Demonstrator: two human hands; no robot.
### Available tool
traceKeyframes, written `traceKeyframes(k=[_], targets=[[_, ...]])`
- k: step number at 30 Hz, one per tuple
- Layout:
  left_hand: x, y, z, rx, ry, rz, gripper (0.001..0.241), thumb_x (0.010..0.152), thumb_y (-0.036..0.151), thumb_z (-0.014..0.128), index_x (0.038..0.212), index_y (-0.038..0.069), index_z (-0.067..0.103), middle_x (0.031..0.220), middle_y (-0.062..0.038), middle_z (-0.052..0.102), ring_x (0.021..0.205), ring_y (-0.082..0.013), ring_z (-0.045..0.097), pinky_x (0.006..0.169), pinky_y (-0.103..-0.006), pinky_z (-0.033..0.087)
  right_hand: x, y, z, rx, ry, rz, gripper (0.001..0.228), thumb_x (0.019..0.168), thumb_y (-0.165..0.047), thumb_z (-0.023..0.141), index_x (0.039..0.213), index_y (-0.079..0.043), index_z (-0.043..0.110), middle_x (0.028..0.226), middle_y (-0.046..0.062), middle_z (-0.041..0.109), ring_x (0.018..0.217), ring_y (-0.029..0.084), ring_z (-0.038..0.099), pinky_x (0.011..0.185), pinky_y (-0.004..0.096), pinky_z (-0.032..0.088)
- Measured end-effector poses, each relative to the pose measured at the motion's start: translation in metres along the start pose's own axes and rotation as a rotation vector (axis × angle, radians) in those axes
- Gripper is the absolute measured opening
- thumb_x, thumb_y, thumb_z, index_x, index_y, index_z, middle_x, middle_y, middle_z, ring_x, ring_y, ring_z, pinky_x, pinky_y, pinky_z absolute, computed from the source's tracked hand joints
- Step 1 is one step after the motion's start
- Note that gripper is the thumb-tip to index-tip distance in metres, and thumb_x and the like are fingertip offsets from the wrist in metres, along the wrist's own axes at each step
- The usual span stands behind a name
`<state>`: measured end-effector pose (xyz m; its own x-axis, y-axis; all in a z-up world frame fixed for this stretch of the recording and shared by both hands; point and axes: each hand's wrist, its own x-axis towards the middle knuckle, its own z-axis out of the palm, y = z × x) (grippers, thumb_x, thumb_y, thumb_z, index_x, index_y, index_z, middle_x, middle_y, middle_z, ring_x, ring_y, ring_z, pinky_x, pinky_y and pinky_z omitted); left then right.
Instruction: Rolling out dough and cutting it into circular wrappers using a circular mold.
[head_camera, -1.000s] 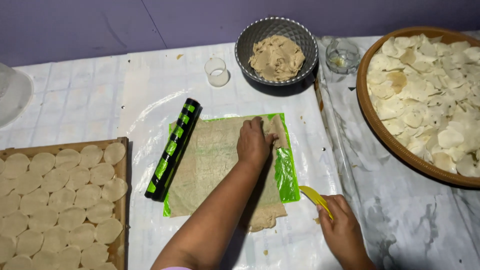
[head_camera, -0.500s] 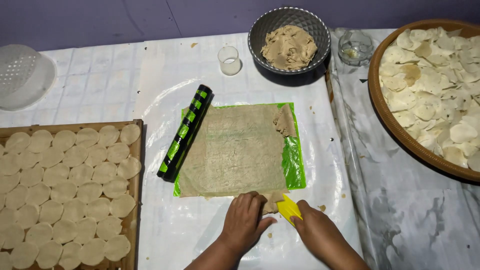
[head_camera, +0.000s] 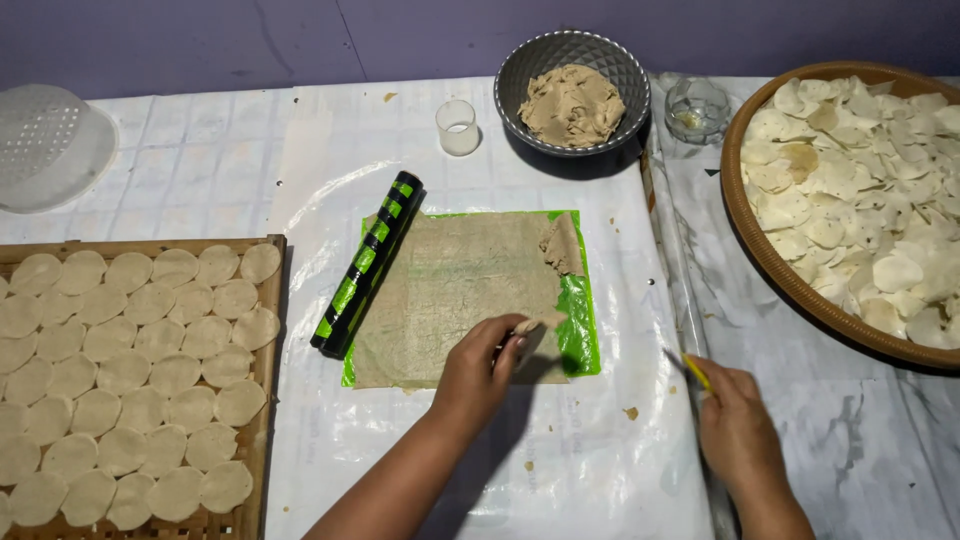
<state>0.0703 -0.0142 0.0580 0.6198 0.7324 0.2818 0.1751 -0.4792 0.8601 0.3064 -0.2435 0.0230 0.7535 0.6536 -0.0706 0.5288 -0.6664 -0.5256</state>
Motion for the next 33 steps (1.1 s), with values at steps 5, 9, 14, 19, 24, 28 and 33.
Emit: traceKeyframes(k=[5,9,14,19,24,28,33], targets=[[0.048,-0.061,0.073,-0.296,-0.12,-0.3,0.024,0.094,0.009,0.071,0.117,0.001,0.073,0.1,-0.016,0.077,0.081,-0.0215,0.074,0.072,-0.0329,0.057,0.028,0.066,-0.005,-0.131,0.227,0.081,0.05,0.095,-0.007,0.062,0.138,-0.03,0.069,0.125,0.013,0.061,0.107,0.031,0.064,0.093,0.042,0.054],[0.065,-0.068,0.094,-0.293,-0.176,-0.492,0.026,0.093,0.015,0.074,0.116,0.003,0.075,0.091,-0.017,0.078,0.077,-0.0233,0.071,0.07,-0.0343,0.057,0.039,0.113,0.003,-0.262,0.349,0.068,0.049,0.095,-0.011,0.068,0.14,-0.031,0.071,0.126,0.012,0.06,0.114,0.033,0.06,0.098,0.043,0.05],[0.066,-0.053,0.081,0.233,-0.086,-0.239,0.035,0.09,0.021,0.077,0.122,0.009,0.072,0.116,-0.016,0.07,0.11,-0.0289,0.063,0.091,-0.0424,0.054,0.036,0.128,0.016,-0.406,0.408,0.014,0.044,0.098,-0.019,0.07,0.14,-0.033,0.07,0.127,0.009,0.058,0.117,0.033,0.054,0.106,0.045,0.045],[0.079,-0.075,0.012,0.555,0.057,-0.173,0.064,0.091,0.029,0.074,0.148,0.014,0.049,0.146,-0.023,0.049,0.131,-0.0399,0.049,0.11,-0.0516,0.041,0.032,0.13,0.016,-0.467,0.398,0.082,0.046,0.098,-0.025,0.069,0.144,-0.033,0.07,0.137,0.009,0.056,0.126,0.037,0.05,0.108,0.054,0.039],[0.081,-0.123,-0.087,0.997,0.405,-0.232,0.074,0.081,0.034,0.081,0.138,-0.003,0.053,0.143,-0.032,0.049,0.132,-0.0473,0.045,0.113,-0.0575,0.034,0.035,0.147,0.021,-0.394,0.379,0.105,0.045,0.101,-0.017,0.068,0.145,-0.027,0.067,0.125,0.009,0.056,0.126,0.035,0.051,0.112,0.053,0.039],[0.072,-0.123,-0.109,0.701,0.16,-0.635,0.07,0.086,0.033,0.084,0.143,0.004,0.055,0.129,-0.022,0.063,0.122,-0.0398,0.058,0.108,-0.05,0.042,0.038,0.131,0.014,-0.388,0.434,0.071,0.047,0.099,-0.011,0.07,0.146,-0.017,0.067,0.121,0.012,0.056,0.122,0.033,0.052,0.114,0.05,0.041],[0.053,-0.082,-0.105,0.936,0.296,-0.195,0.063,0.069,0.018,0.088,0.127,0.007,0.066,0.119,-0.016,0.068,0.111,-0.0358,0.063,0.099,-0.0494,0.048,0.032,0.031,-0.011,-0.203,0.51,-0.182,0.047,0.093,-0.007,0.073,0.14,-0.006,0.067,0.132,0.017,0.056,0.128,0.035,0.051,0.112,0.044,0.045]])
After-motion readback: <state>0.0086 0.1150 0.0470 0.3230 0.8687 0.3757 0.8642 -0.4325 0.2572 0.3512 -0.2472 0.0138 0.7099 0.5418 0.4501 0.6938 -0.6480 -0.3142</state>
